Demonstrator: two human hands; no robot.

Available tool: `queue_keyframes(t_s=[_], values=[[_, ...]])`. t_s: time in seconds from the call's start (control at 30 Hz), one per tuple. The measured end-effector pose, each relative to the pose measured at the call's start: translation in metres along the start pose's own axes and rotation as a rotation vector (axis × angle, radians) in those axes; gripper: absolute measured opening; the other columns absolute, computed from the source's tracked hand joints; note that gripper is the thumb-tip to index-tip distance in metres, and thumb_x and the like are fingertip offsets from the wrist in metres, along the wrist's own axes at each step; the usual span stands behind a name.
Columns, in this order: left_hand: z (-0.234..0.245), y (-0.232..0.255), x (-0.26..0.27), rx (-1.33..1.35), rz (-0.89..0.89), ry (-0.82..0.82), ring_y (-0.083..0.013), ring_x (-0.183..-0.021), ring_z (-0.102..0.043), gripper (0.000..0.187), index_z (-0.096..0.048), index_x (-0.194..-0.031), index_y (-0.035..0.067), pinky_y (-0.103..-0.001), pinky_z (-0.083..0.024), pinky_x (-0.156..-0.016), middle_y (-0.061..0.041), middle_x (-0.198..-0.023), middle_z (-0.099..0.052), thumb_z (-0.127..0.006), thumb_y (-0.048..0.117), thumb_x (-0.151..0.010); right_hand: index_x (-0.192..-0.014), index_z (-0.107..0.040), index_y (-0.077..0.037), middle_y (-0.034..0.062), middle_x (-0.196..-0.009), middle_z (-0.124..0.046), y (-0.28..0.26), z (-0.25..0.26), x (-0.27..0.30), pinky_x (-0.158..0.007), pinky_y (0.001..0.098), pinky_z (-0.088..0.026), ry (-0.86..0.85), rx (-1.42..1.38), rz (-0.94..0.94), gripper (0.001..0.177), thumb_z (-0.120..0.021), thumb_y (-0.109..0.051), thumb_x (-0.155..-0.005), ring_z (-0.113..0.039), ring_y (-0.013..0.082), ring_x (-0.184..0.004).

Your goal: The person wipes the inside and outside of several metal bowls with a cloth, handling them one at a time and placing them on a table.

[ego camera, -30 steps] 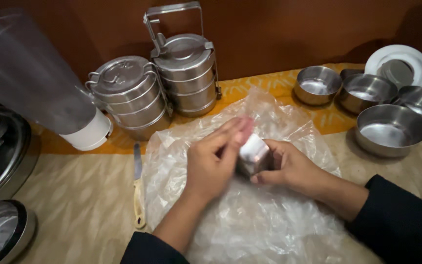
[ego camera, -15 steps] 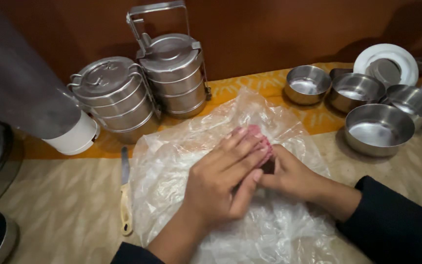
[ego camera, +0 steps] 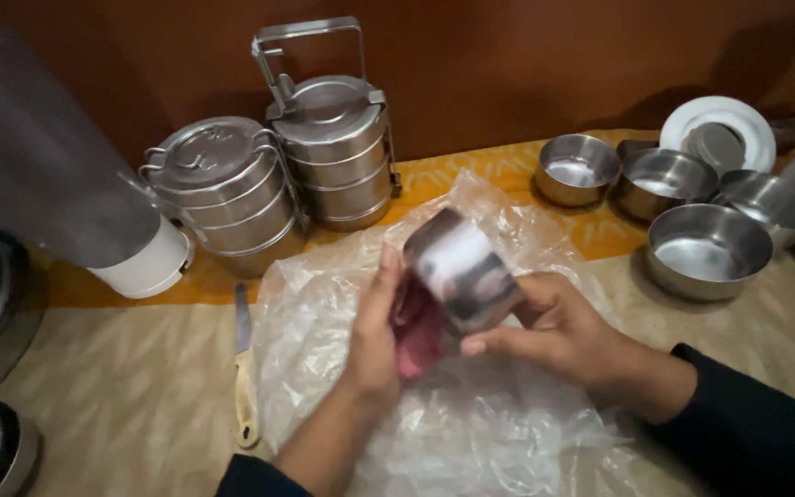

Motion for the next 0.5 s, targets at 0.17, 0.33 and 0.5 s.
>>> queue_keyframes(t_s=[0.17,0.33,0.5], values=[[-0.006,-0.024,0.01,0.301,0.085,-0.205,-0.0296,-0.086,-0.069,0.096,-0.057,-0.135,-0.009,-0.038,-0.059,-0.077,-0.019,-0.108,-0.069,-0.031,0.08,-0.108,-0.12,-0.072,-0.003,0.0072,-0.113,-0.08,0.013,0.02,-0.008,-0.087,0.0355,-0.062,0.084,0.117,-0.098,0.033,-0.076,-0.013,-0.089,-0.074,0.0157,-0.1],[-0.004,-0.013,0.007,0.194,0.199,0.155,-0.0258,-0.099,-0.074,0.1,-0.059,-0.134,-0.008,-0.035,-0.06,-0.082,-0.019,-0.118,-0.072,-0.028,0.077,-0.092,-0.13,-0.066,-0.003,0.0095,-0.123,-0.071,0.029,0.038,-0.012,-0.099,0.034,-0.052,0.188,0.179,-0.002,0.036,-0.058,-0.026,-0.104,-0.065,0.0144,-0.114],[0.008,0.005,0.005,0.07,0.087,0.178,-0.0264,-0.09,-0.075,0.103,-0.064,-0.129,-0.011,-0.034,-0.06,-0.081,-0.021,-0.11,-0.075,-0.027,0.078,-0.093,-0.139,-0.055,-0.004,0.0104,-0.135,-0.064,0.033,0.054,-0.015,-0.108,0.0402,-0.047,0.381,-0.54,0.036,0.042,-0.047,-0.029,-0.105,-0.061,0.0211,-0.123]])
Point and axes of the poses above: each hand's wrist, its own x-axis away from the middle knuckle, its own z-axis out of the back of the hand, y = z × x, the point moved 3 cm from there along -x, towards the middle knuckle
